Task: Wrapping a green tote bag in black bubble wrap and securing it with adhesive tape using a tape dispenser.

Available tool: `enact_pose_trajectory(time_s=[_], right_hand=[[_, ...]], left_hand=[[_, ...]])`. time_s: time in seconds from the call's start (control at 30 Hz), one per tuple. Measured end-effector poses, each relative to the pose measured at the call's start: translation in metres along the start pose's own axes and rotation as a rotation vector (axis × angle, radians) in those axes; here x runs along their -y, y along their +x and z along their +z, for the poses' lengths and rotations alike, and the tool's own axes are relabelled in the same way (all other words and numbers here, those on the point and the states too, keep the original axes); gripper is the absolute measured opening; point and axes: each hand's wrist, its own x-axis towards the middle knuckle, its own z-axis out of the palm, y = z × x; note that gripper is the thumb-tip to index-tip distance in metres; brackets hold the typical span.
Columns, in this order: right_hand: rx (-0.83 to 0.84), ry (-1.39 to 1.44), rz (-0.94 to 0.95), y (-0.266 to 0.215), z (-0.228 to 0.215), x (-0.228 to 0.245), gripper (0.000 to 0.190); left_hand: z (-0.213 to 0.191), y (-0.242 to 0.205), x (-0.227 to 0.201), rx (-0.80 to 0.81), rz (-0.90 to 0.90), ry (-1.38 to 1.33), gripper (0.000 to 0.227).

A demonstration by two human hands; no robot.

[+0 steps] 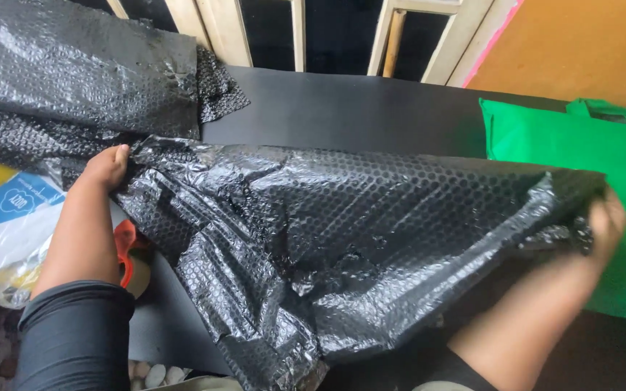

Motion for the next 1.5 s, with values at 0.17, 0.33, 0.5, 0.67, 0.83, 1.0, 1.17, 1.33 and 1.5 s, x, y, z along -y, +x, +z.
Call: enact_pose_trajectory(time_s=[0.17, 0.33, 0.5, 0.67, 0.83, 1.0, 1.17, 1.33, 1.5], right_hand=[[-0.084, 0.025, -0.015, -0.005, 0.018, -0.042, 0.019], [-0.172, 0.049, -0.045, -0.022, 0.035, -0.029, 0.018], [-0.219, 0.079, -0.090, -0.047, 0.058, 0.083, 0.018], [-0.051, -0.464, -0.288, -0.085, 0.080, 0.244, 0.078], [0.206, -0.530, -0.389, -0.137, 0.147, 0.394, 0.078], [0.563, -0.289, -0.768, -0.183, 0.255, 0.486, 0.066], [0.753, 0.013, -0.875, -0.204, 0.409, 0.560, 0.088], [0.817, -0.068, -0.788, -0.223, 0.517, 0.598, 0.081], [0.762, -0.125, -0.806, -0.241, 0.568, 0.587, 0.043]], left_hand=[[-0.001, -0.003, -0.007, 0.001, -0.034, -0.025, 0.067], [0.006, 0.012, -0.007, -0.052, 0.046, 0.119, 0.068], [-0.014, -0.004, -0.028, -0.047, 0.021, -0.021, 0.051], [-0.055, -0.043, -0.044, 0.048, 0.183, -0.063, 0.032], [-0.065, -0.040, -0.012, -0.072, 0.625, 0.074, 0.033], [-0.078, -0.074, -0.032, -0.124, 0.669, 0.032, 0.025], [-0.072, -0.070, -0.019, -0.258, 0.874, 0.033, 0.019], [-0.086, -0.084, -0.015, -0.217, 0.684, 0.066, 0.032], [-0.085, -0.068, 0.020, -0.206, 0.614, 0.132, 0.045]])
